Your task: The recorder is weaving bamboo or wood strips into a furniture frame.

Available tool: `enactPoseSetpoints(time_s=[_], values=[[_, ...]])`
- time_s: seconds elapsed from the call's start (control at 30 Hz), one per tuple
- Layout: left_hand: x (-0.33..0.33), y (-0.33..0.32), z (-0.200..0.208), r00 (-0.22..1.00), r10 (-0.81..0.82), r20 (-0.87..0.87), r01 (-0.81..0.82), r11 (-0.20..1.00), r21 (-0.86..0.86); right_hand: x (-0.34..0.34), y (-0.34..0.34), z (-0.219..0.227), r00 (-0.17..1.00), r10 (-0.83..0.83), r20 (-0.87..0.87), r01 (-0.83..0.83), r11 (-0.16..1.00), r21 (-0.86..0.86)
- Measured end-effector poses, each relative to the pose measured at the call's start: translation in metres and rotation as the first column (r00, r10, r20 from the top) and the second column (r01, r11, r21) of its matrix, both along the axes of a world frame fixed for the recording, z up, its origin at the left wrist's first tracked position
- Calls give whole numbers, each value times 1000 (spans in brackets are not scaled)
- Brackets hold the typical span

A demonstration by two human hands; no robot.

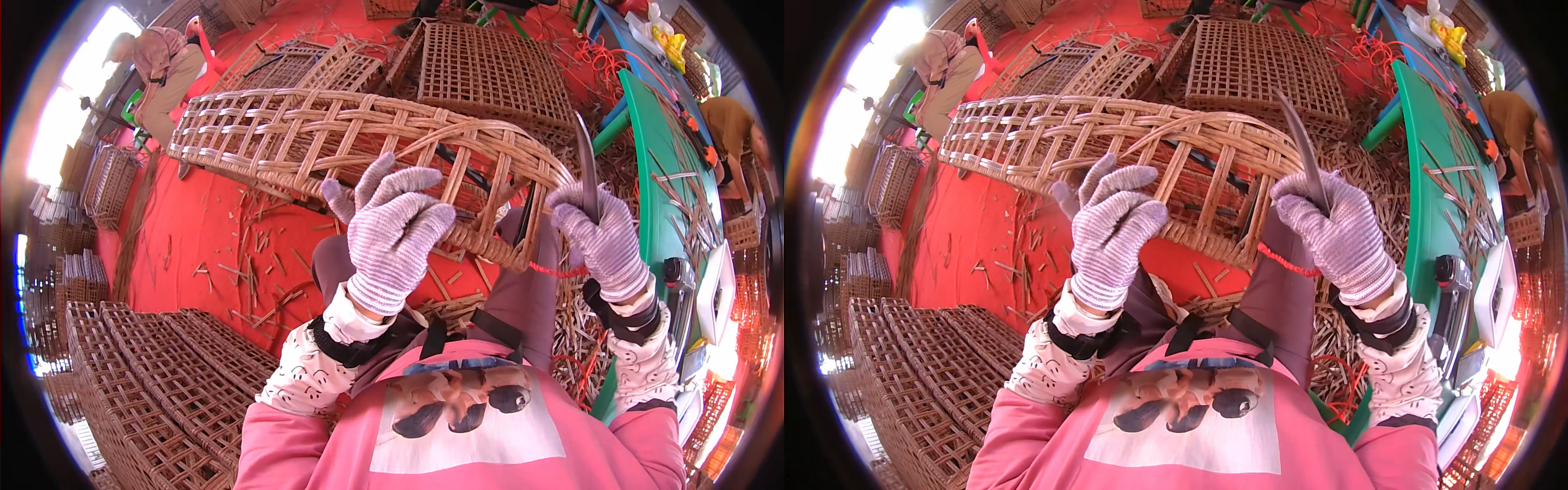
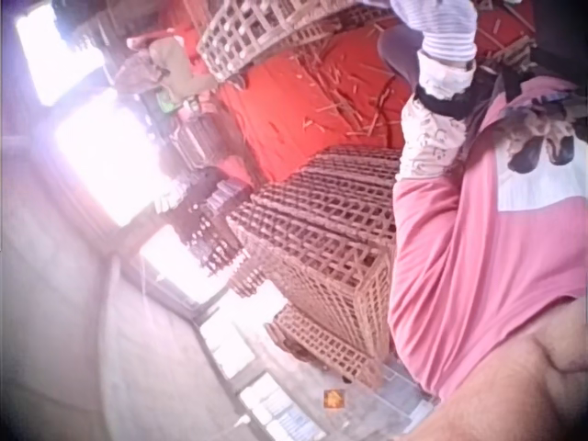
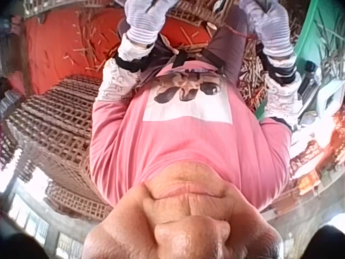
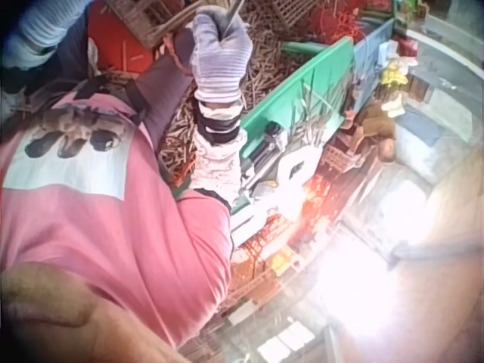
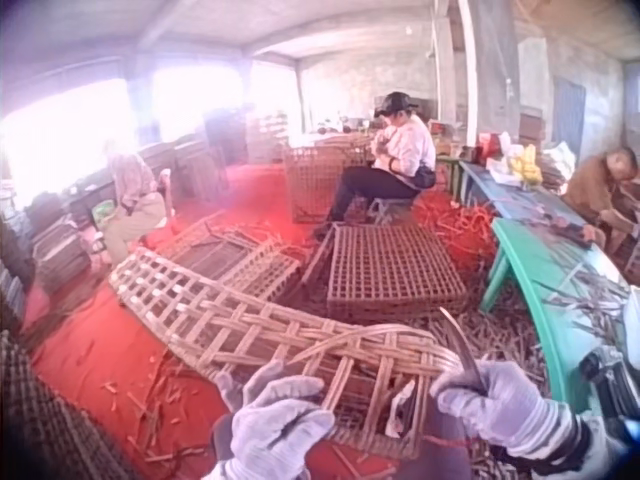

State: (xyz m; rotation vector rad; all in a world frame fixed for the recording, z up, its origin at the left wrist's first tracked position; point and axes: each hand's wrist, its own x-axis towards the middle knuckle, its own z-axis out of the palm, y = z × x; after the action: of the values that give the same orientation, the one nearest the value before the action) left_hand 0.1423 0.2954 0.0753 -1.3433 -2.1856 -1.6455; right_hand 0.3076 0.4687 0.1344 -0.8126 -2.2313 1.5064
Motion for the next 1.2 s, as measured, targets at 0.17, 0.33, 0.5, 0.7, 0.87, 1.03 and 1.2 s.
enactPoseSetpoints(time_s=[0.17, 0.33, 0.5, 0.7, 0.87, 1.03, 1.2], values=[[-2, -1, -3, 996, -22, -91, 24, 999, 29, 17, 6, -27, 1000, -10, 0, 10, 994, -109], [0, -4, -4, 995, -8, -104, 11, 1000, 26, 21, -1, -21, 993, 114, -6, -111, 975, 195], [1, -4, -1, 989, 11, -147, -13, 1000, -13, -4, 5, 5, 897, 442, -5, -346, 710, 613], [7, -7, 1, 996, -27, -87, 28, 1000, 10, -44, -7, 7, 813, 514, 274, -577, 650, 494], [13, -15, 3, 999, -16, -45, 17, 1000, 23, -60, -4, 26, 739, 615, 276, -660, 578, 480], [16, -6, 8, 996, -68, 50, 69, 997, -19, -99, 0, 45, 671, 691, 270, -704, 479, 525], [19, 0, 10, 998, -34, 51, 29, 994, 104, -127, -7, 39, 566, 696, 441, -813, 384, 437]])
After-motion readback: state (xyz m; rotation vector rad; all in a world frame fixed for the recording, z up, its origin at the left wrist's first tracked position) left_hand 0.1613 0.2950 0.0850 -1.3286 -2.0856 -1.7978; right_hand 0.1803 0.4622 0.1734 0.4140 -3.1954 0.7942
